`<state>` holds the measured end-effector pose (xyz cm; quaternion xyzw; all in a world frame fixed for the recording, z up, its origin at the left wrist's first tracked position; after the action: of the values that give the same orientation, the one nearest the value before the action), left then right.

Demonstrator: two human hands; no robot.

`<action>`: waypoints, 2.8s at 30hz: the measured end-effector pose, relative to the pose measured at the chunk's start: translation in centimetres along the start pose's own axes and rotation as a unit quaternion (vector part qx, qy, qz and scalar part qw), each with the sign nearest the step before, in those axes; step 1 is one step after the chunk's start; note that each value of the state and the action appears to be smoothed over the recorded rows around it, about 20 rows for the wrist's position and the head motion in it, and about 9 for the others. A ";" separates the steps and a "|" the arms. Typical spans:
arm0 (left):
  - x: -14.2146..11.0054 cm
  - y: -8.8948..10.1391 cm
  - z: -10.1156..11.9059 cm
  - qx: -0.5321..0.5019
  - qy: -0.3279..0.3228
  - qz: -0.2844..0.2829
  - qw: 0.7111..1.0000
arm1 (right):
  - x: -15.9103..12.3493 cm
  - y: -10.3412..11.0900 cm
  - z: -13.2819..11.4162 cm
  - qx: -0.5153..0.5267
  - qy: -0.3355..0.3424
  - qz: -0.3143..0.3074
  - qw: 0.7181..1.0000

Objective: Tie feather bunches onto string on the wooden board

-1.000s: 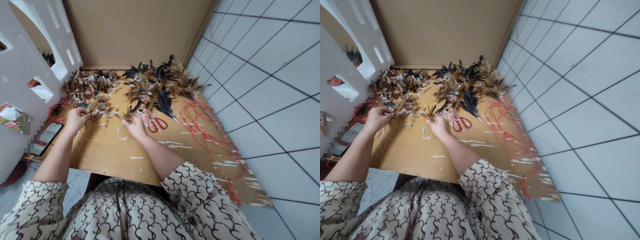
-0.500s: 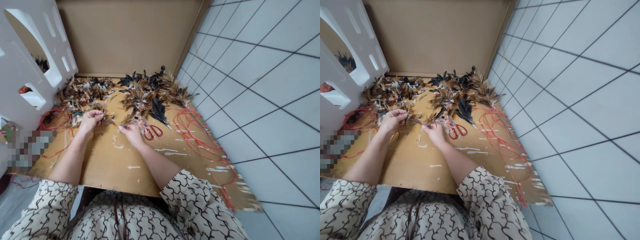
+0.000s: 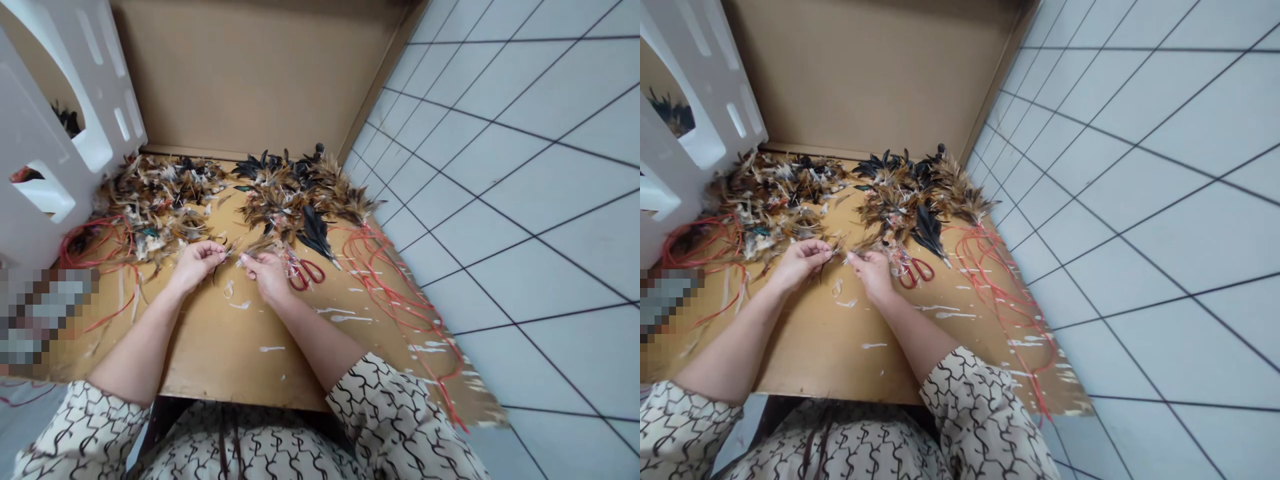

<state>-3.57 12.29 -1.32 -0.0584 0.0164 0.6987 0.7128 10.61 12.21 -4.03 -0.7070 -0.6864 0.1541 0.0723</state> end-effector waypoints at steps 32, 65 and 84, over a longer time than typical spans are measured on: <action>0.6 -3.2 -1.3 -0.001 0.033 -0.086 0.996 | -0.4 1.1 0.6 -0.019 -0.002 0.048 0.999; -0.1 -0.9 1.3 0.164 -0.069 -0.016 0.984 | 0.1 2.2 -0.3 0.013 0.040 0.070 0.997; -0.3 -1.7 2.2 0.187 -0.174 -0.053 0.965 | -0.2 2.3 -0.2 0.088 0.019 0.084 0.992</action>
<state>-1.98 12.16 0.97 0.1979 0.0196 0.6442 0.7386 12.84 11.96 -4.50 -0.7557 -0.6069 0.2063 0.1342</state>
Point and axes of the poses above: each hand's wrist, its own x-axis towards the middle knuckle, its own y-axis out of the back of the hand, z = x × y, the point moved 10 cm from there along x, towards the middle knuckle, and after that the axes turned 3 degrees about x, right-handed, at the moved point
